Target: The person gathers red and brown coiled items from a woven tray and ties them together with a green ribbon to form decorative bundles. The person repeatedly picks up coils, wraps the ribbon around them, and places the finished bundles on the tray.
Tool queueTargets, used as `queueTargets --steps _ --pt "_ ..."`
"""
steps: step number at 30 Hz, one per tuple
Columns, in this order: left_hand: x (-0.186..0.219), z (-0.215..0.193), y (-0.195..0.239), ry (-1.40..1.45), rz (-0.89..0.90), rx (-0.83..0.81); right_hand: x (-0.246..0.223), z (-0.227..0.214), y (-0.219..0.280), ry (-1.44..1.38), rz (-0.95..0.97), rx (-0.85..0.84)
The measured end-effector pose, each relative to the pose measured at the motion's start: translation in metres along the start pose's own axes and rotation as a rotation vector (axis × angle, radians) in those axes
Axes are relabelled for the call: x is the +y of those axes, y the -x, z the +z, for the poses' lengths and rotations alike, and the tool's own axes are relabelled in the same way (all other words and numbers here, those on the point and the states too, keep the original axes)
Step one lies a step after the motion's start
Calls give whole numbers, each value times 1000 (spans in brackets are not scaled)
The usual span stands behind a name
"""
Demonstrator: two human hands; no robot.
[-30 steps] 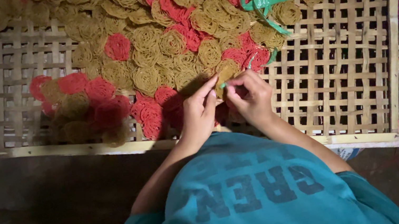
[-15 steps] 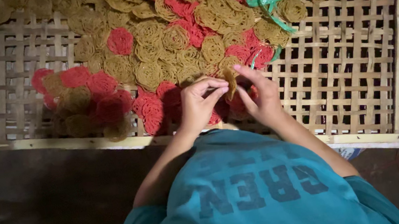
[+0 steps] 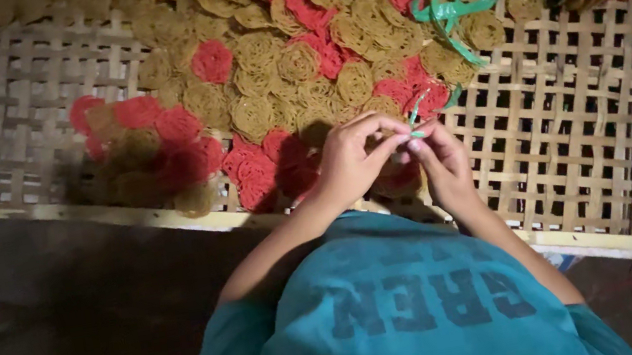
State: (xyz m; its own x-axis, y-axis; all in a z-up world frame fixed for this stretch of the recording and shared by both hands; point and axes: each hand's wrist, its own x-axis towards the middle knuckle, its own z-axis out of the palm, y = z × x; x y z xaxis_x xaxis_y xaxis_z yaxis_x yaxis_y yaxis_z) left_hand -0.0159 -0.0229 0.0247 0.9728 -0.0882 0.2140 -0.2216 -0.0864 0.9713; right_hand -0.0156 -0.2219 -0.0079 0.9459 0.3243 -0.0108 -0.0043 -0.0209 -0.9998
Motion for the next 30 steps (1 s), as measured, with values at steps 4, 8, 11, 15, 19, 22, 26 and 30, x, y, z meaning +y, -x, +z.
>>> queueTargets --steps 4,8,11,15,19,22,26,30 --pt "-31 -35 -13 -600 183 182 16 -3 -4 -208 -30 109" --pt "-71 -102 -17 -1178 -46 393 18 -6 -3 -292 -49 186" --pt "-82 -123 -14 -1037 -11 445 13 0 -7 -218 14 266" --pt "-66 -113 -8 -758 94 613 -4 14 -12 79 -126 266" --pt "-46 -72 -2 -380 -75 539 -23 32 -23 459 -352 225" --pt "-37 -46 1 -245 -97 462 -31 46 -25 545 -373 216" --pt "-26 -34 5 -153 -153 396 -34 52 -28 622 -380 227" --pt "-18 -27 8 -240 -57 363 -32 50 -30 617 -380 206"
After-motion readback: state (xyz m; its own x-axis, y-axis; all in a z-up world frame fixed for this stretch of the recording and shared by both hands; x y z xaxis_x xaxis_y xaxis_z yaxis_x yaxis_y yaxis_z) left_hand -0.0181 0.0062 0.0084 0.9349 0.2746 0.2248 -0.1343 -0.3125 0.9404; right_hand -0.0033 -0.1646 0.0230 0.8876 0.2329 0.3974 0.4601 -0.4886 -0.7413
